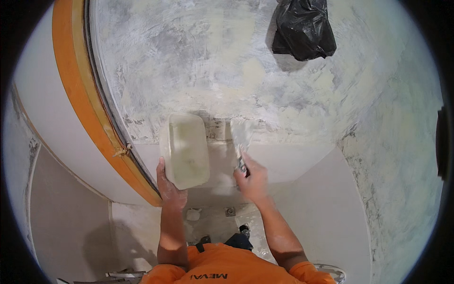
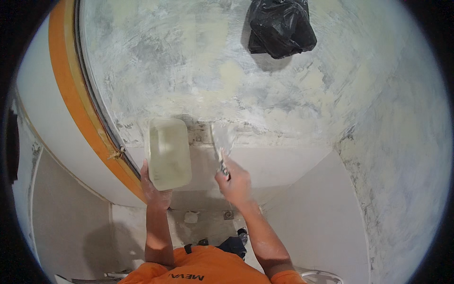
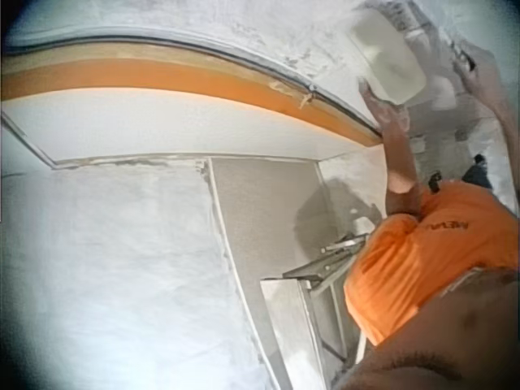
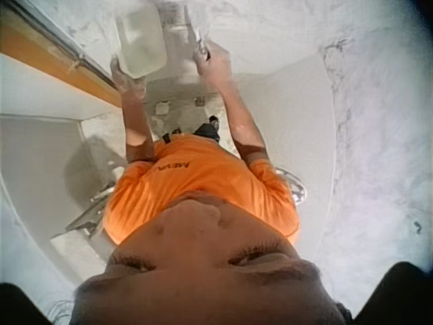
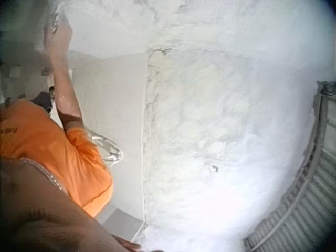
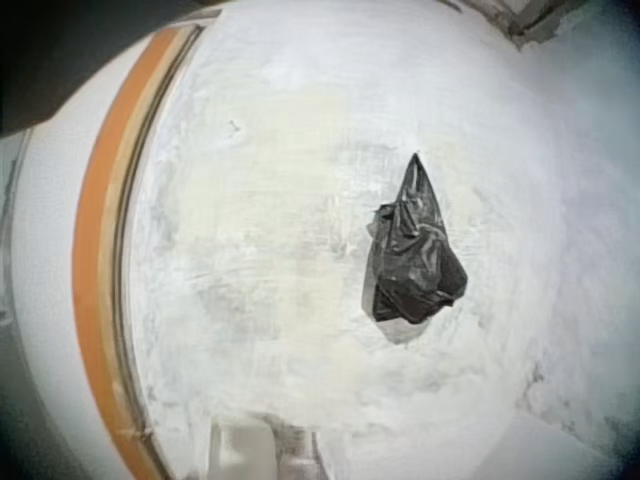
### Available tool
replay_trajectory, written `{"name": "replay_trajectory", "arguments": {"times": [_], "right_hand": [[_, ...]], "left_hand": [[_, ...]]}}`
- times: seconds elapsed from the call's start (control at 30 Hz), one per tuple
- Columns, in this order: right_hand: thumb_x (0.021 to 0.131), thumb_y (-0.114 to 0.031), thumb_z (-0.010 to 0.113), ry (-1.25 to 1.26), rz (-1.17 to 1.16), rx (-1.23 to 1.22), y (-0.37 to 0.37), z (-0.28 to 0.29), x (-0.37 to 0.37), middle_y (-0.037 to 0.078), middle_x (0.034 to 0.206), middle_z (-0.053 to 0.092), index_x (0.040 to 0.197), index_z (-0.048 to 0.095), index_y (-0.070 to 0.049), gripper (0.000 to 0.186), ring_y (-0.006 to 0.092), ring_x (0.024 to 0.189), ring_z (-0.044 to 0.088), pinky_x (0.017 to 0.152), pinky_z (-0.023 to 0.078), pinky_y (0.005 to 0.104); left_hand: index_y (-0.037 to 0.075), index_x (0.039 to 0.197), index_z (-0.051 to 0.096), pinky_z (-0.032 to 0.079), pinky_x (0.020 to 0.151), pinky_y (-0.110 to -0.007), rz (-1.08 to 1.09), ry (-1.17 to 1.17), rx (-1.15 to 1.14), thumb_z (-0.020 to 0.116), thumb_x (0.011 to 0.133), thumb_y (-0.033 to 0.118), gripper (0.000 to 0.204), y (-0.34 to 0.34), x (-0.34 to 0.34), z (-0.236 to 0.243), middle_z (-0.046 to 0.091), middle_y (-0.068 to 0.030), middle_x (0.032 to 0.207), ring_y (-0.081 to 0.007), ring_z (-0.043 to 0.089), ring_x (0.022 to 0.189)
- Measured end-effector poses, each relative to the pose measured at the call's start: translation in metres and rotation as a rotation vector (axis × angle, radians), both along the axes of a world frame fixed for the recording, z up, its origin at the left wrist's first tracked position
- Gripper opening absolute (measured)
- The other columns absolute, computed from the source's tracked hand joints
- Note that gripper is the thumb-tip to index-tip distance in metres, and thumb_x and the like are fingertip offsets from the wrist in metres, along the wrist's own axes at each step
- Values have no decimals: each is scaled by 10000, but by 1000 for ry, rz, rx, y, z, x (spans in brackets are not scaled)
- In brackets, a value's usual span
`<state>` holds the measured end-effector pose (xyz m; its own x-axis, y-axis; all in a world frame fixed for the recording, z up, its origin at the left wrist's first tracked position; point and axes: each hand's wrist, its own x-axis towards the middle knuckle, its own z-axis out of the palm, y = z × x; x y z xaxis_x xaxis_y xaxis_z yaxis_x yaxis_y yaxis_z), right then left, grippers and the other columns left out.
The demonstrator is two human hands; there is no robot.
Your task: The person applies plaster to a wall using a putty knife, taking small amounts from a plastic container and spreading it across the wall surface.
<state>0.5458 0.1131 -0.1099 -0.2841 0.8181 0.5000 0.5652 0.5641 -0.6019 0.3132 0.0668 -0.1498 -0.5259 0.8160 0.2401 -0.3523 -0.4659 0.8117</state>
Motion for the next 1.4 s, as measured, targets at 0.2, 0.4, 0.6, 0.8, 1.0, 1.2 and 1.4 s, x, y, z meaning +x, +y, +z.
{"name": "replay_trajectory", "arguments": {"times": [0.2, 0.4, 0.6, 0.8, 1.0, 1.2, 1.4], "right_hand": [[854, -170, 639, -7, -79, 275, 45, 76, -38, 189, 816, 624, 1470, 468, 4, 663, 343, 719, 623, 659, 510, 444], [853, -193, 653, -244, -86, 2, 26, 0, -48, 234, 848, 644, 1497, 416, -6, 711, 394, 796, 659, 710, 527, 485], [815, -116, 666, -55, -25, -141, -2, -2, -23, 204, 759, 645, 1400, 560, -6, 605, 259, 677, 623, 672, 518, 363], [835, -63, 639, 164, -126, 160, 21, 95, -36, 103, 682, 558, 1406, 543, 30, 587, 79, 624, 511, 591, 474, 270], [837, -131, 662, 0, -71, -53, 15, 23, -50, 205, 729, 639, 1353, 575, 45, 552, 275, 652, 626, 641, 511, 370], [819, -104, 689, 5, -3, -270, -4, 13, -21, 130, 820, 691, 1372, 585, 8, 574, 183, 645, 589, 675, 524, 314], [912, -116, 601, 384, -216, 70, 31, 70, 4, 212, 893, 649, 1450, 507, -18, 554, 217, 808, 650, 766, 525, 362]], "left_hand": [[92, 1349, 545, 548, 920, -397, -247, -571, -77, 410, 1059, 467, 493, 0, 8, 16, 622, -53, 1227, -203, 636, 1103], [45, 1454, 403, 535, 975, -379, -318, -681, 68, 625, 1007, 343, 581, -8, -21, -5, 588, -96, 1274, -209, 608, 1144], [24, 1484, 324, 535, 966, -360, -248, -655, 221, 681, 981, 332, 690, -21, -23, 5, 556, -106, 1308, -239, 610, 1131], [-11, 1438, 392, 547, 929, -372, -36, -196, 178, 733, 942, 330, 691, -21, -32, -18, 555, -118, 1302, -239, 615, 1122], [30, 1413, 453, 559, 911, -381, 191, 109, 111, 518, 1051, 411, 530, -28, -18, -7, 591, -94, 1269, -207, 618, 1113], [35, 1432, 430, 554, 937, -384, -172, -377, 185, 575, 1031, 357, 533, -29, -29, -15, 564, -104, 1300, -223, 607, 1139], [58, 1405, 460, 550, 951, -376, -77, -232, 46, 426, 1086, 373, 450, -28, -18, -8, 570, -92, 1291, -207, 592, 1163]]}}
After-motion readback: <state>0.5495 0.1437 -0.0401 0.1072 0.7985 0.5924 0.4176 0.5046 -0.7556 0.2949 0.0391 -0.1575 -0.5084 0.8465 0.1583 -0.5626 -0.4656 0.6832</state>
